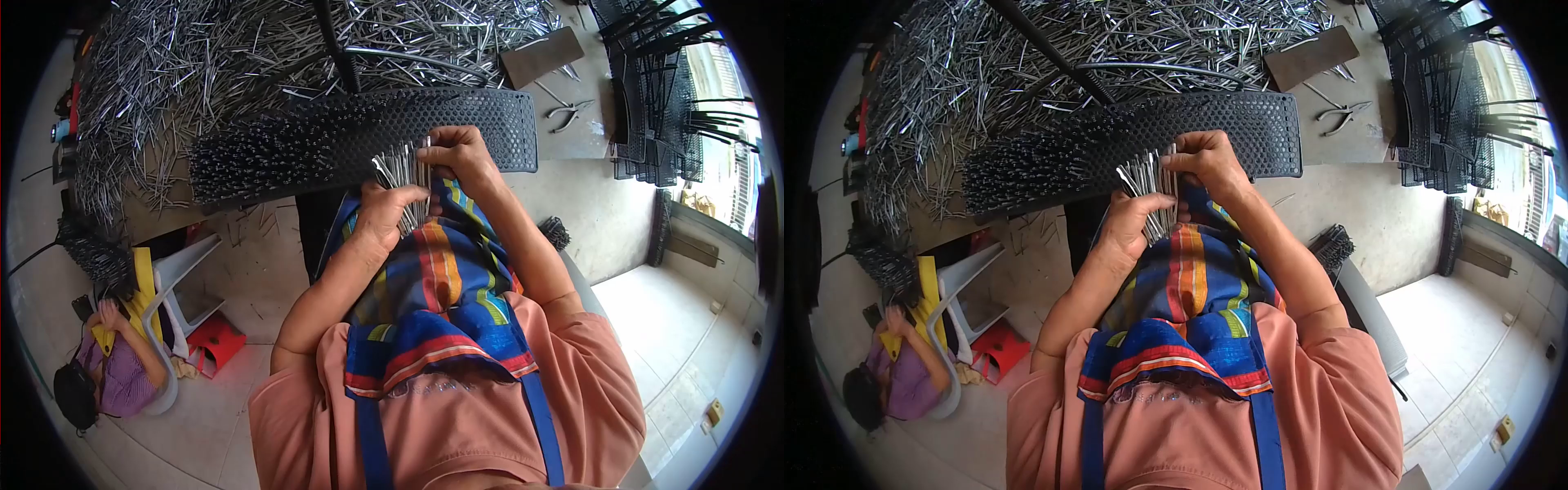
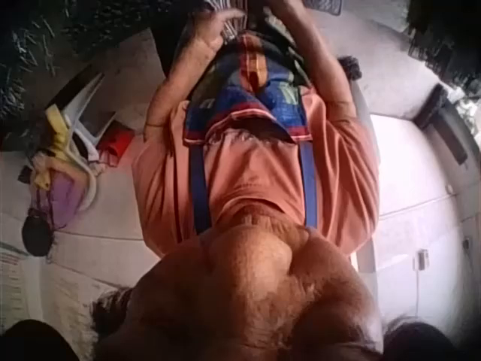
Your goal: Organizing bundles of thin metal rods by inserting them into a perforated plate at a workbench.
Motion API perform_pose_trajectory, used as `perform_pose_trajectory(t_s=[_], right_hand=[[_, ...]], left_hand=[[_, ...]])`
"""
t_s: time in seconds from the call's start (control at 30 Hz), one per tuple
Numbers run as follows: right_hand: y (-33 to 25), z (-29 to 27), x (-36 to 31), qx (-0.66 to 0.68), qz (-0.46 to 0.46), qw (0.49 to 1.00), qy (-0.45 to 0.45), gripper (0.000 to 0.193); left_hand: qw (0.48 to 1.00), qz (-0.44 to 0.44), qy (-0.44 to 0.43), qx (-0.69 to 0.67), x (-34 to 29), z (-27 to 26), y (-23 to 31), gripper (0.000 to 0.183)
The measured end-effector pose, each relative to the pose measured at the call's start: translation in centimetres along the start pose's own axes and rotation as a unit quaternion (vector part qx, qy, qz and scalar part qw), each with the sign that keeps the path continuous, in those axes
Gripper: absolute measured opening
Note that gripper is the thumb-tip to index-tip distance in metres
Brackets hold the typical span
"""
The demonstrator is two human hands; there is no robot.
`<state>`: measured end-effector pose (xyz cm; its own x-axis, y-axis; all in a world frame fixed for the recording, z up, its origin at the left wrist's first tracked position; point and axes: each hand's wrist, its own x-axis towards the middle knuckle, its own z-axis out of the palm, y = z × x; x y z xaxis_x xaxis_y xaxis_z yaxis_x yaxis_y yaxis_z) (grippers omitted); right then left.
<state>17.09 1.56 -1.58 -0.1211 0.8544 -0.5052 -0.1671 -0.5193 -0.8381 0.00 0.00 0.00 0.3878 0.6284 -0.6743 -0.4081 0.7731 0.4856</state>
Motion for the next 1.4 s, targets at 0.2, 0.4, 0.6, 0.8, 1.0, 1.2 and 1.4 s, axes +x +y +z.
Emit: perform_pose_trajectory(t_s=[0.2, 0.4, 0.6, 0.8, 1.0, 1.2, 1.4], right_hand=[[-1.9, 0.4, -0.1, 0.039, -0.162, 0.965, 0.205, 0.002], [-1.9, -0.5, 3.1, -0.105, -0.409, 0.867, 0.266, 0.011], [-0.9, -0.7, 4.1, -0.239, -0.429, 0.841, 0.228, 0.015], [-1.4, 0.2, 4.0, -0.318, -0.378, 0.821, 0.287, 0.016], [-1.9, 0.4, 4.3, -0.467, -0.385, 0.753, 0.259, 0.017], [-2.0, 0.6, 3.6, -0.546, -0.314, 0.719, 0.294, 0.02], [-1.9, 0.5, 2.0, -0.47, -0.361, 0.756, 0.279, 0.016]], left_hand=[[0.996, 0.057, 0.055, 0.026, 0.7, -0.4, -0.5, 0.021], [0.995, 0.046, 0.069, 0.054, 0.7, -0.1, -0.3, 0.018], [0.996, 0.005, 0.075, 0.037, 0.6, 0.2, 0.3, 0.017], [0.997, -0.009, 0.067, 0.026, 1.0, -0.4, 0.0, 0.016], [0.997, -0.025, 0.069, -0.011, 1.3, -0.3, -0.1, 0.016], [0.996, -0.036, 0.079, -0.024, 1.3, -0.2, 0.0, 0.015], [0.996, -0.045, 0.07, -0.035, 1.2, -0.2, 0.0, 0.017]])
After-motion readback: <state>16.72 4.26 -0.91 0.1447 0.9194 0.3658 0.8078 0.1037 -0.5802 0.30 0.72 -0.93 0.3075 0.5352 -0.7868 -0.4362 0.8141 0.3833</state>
